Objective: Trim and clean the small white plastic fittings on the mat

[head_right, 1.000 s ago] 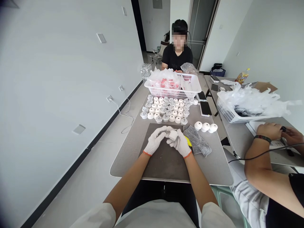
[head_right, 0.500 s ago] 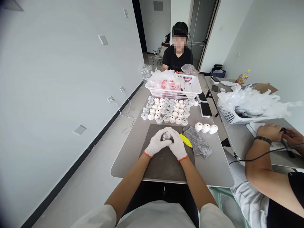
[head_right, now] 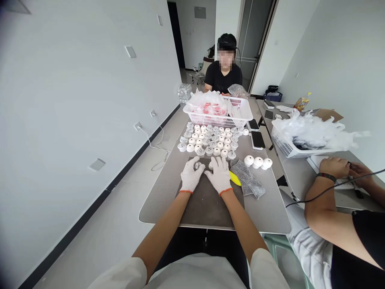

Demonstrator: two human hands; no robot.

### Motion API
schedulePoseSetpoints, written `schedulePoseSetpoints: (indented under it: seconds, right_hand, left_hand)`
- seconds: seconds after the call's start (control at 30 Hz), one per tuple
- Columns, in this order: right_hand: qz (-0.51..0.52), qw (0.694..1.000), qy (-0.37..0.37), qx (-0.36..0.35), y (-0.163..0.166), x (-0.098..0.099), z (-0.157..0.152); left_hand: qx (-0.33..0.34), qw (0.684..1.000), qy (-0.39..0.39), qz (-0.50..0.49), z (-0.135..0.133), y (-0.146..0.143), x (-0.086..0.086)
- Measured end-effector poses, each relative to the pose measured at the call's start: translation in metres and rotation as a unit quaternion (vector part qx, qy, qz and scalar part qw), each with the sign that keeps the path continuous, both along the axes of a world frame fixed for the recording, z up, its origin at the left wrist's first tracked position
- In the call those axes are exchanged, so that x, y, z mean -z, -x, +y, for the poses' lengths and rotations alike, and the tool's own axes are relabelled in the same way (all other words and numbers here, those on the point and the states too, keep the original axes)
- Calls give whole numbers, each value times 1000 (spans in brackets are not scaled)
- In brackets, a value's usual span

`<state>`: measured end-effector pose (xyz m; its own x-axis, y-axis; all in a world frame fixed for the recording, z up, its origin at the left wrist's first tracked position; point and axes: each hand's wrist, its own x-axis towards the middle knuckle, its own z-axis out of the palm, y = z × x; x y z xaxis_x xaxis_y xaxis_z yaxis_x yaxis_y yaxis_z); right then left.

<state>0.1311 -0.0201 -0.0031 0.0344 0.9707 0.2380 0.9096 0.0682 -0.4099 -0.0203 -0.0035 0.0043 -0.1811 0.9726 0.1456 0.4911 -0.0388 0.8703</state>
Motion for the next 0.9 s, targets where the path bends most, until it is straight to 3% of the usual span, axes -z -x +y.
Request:
schedulePoseSetpoints:
  seconds: [0.13,0.23,0.33,0.4,0.5,0.7,0.8,0.9]
  right_hand:
    - [-19,999,22,26,6,-2,10]
    - [172,984,-12,42,4,-6,8]
    - [444,896,-14,15,0,-13,0]
    - [546,837,24,-22,-4,-19,-6]
    - [593,800,68,-52,-6,-24,-13]
    - [617,782,65,-52,-2,-26,-17]
    - [624,778,54,-46,0,-24,-18]
    - [626,778,35,-38,3,-22,-18]
  left_hand:
    - [-5,1000,14,8,-1,0,-3]
    - [-19,1000,4,-23,-1,1,0]
    - [-46,998,-47,-17,-2,1,4]
    - [-57,994,-98,0,-2,-1,7]
    - [-54,984,-168,35,-5,-4,10]
    - [-41,954,-297,27,-12,-3,7]
    - [49,949,-313,5,-18,-1,2]
    - [157,958,-240,-25,-22,-3,-3]
